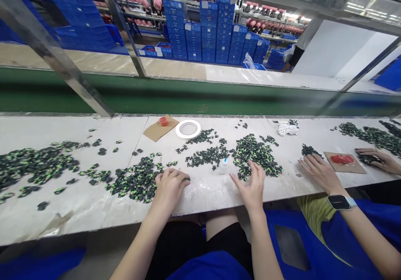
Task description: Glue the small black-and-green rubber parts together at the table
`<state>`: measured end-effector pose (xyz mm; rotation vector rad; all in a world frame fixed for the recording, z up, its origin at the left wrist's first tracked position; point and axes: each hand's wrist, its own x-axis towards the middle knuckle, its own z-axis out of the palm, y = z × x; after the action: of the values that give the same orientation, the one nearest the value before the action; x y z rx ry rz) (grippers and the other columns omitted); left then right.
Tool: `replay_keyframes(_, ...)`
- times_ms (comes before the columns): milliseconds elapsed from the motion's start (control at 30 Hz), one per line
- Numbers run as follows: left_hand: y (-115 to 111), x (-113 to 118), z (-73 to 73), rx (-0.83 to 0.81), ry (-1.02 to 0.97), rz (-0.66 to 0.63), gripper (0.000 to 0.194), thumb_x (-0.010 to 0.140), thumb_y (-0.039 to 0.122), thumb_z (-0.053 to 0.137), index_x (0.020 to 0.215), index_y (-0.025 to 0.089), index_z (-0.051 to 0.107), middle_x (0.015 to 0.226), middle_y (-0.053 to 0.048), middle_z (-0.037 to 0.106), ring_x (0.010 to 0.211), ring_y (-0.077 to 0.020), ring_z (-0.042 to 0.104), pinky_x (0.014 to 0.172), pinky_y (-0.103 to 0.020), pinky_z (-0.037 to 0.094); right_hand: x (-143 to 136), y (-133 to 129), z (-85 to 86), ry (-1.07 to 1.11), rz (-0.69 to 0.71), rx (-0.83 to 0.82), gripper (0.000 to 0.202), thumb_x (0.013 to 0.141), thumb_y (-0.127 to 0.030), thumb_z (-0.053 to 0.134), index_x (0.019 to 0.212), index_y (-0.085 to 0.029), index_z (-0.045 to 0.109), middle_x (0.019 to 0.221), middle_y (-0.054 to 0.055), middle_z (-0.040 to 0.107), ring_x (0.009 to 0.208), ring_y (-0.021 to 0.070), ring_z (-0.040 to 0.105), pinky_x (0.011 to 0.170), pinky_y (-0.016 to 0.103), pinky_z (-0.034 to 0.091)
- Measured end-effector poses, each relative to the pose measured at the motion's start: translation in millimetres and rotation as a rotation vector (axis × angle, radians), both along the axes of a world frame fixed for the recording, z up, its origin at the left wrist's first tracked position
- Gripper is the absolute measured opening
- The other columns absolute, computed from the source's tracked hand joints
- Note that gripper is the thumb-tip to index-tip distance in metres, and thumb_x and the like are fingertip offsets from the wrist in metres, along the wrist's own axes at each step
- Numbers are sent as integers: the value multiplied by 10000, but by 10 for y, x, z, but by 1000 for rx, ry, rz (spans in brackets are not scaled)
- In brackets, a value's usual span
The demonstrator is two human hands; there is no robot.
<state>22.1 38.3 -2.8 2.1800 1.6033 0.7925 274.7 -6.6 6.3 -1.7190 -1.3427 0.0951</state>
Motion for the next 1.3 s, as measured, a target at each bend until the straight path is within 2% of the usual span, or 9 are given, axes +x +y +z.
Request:
replay_keyframes(100,-26,25,12,-31,-6,-32,171,828,213,568,754,262,714,849,-81,719,946,-308,527,822,-461,347,-127,84,-105,-30,67,-39,686,713,-575,704,1253,-189,530,1132,141,570,1125,328,415,942,529,410)
replay_keyframes(233,-80,143,55,-39,-30,-75,159,827,175,573,807,257,709,845,-65,714,943,-287,539,821,-434,359,-180,165,-155,-58,131,-28,387,820,-496,627,1088,-218,610,1103,124,595,1108,310,408,953,515,395)
replay_keyframes(433,-148,299,27,-54,-54,-86,138,820,164,605,850,251,708,849,-64,706,923,-272,559,789,-397,381,-247,243,-118,-78,180,-51,368,818,-468,635,1074,-205,603,1133,132,602,1123,322,406,977,547,374)
replay_keyframes(600,-163,259,40,-94,-67,-66,193,817,148,620,954,256,703,906,-61,718,966,-270,562,805,-395,368,-339,211,-26,160,255,-30,313,805,-410,640,1029,-207,561,1171,133,607,1187,296,474,988,493,412)
replay_keyframes(667,-170,257,57,-105,-61,-53,195,817,139,619,952,253,704,920,-58,720,980,-266,562,814,-398,352,-367,146,-9,358,291,-58,321,780,-397,669,1002,-215,526,1100,111,646,1075,260,582,918,436,473)
replay_keyframes(733,-176,273,66,-105,-61,-46,196,823,131,608,942,254,703,919,-51,722,978,-256,564,824,-401,336,-378,74,-11,526,303,-87,313,748,-398,705,915,-221,508,928,62,683,868,216,648,785,361,518)
replay_keyframes(867,-181,307,48,-96,-102,-50,197,837,124,576,920,258,696,905,-37,736,944,-231,575,868,-411,310,-355,-16,-45,640,267,-53,313,694,-422,737,801,-205,539,670,-21,602,586,142,554,550,254,445)
replay_keyframes(1067,-170,286,43,-126,-192,11,168,807,170,616,906,274,704,890,-21,759,945,-241,604,864,-413,319,-366,26,-85,836,178,-49,391,718,-568,644,746,-186,563,620,-7,573,535,138,499,483,251,385)
replay_keyframes(1300,-164,288,62,-168,-277,78,156,767,166,669,885,262,700,812,-17,775,896,-246,650,890,-439,317,-543,91,53,658,122,-134,410,731,-588,627,653,-200,521,562,-16,562,514,138,498,504,257,419)
